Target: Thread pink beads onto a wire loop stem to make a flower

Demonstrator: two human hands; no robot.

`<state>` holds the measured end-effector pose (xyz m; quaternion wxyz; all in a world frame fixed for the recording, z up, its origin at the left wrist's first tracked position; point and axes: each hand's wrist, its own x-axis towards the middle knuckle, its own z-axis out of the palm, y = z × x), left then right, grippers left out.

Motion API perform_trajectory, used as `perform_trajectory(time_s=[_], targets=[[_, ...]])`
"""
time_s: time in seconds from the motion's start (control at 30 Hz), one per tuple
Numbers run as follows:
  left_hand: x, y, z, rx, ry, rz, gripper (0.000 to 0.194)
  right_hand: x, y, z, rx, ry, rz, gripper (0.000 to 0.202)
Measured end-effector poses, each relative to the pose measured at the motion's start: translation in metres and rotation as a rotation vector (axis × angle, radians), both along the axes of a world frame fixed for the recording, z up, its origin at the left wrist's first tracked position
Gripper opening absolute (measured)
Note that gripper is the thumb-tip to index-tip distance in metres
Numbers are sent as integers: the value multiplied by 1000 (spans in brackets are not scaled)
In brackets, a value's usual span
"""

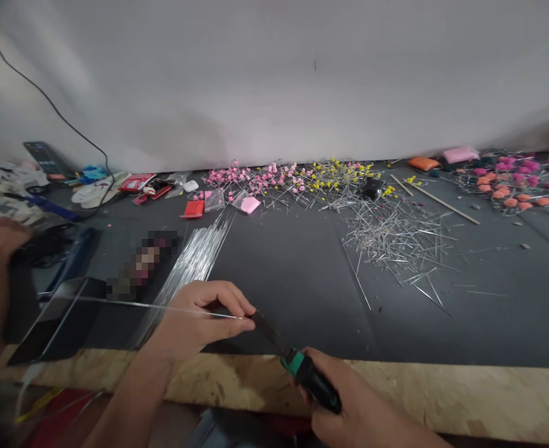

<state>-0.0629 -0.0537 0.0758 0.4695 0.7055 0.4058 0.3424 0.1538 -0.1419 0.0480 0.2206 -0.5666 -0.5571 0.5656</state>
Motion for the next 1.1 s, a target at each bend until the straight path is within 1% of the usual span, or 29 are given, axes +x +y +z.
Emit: perform_trajectory(time_s=[0.07, 0.13, 0.2, 0.27, 0.37, 0.57, 0.63, 0.77, 0.93, 1.0, 1.1], targets=[[-3, 0, 2, -41, 2, -33, 10, 3, 1, 1, 3, -12, 25, 23], [-4, 0, 5, -35, 19, -48, 11, 7, 4, 4, 3, -16, 57, 24], [-3, 0, 6, 25, 45, -44, 11, 10, 7, 7, 12, -22, 71, 24], [1, 1, 6, 113, 45, -23, 9, 12, 9, 9, 23, -28, 55, 24], [7, 1, 4, 182, -16, 20, 8, 13, 11, 10, 26, -31, 25, 25], [9, -2, -5, 170, -46, 55, 6, 13, 11, 11, 13, 2, 20, 23], [9, -2, -7, 168, -30, 76, 6, 14, 12, 13, 5, 4, 14, 27], [13, -3, -11, 206, -26, 172, 7, 15, 13, 15, -30, 53, 45, 36], [23, -9, -17, 347, -52, 254, 10, 17, 12, 12, -5, 80, -46, 49], [24, -11, -19, 418, -59, 276, 13, 19, 11, 11, 18, 64, -25, 52], [25, -11, -22, 493, -99, 287, 19, 21, 10, 10, 18, 50, 67, 55]])
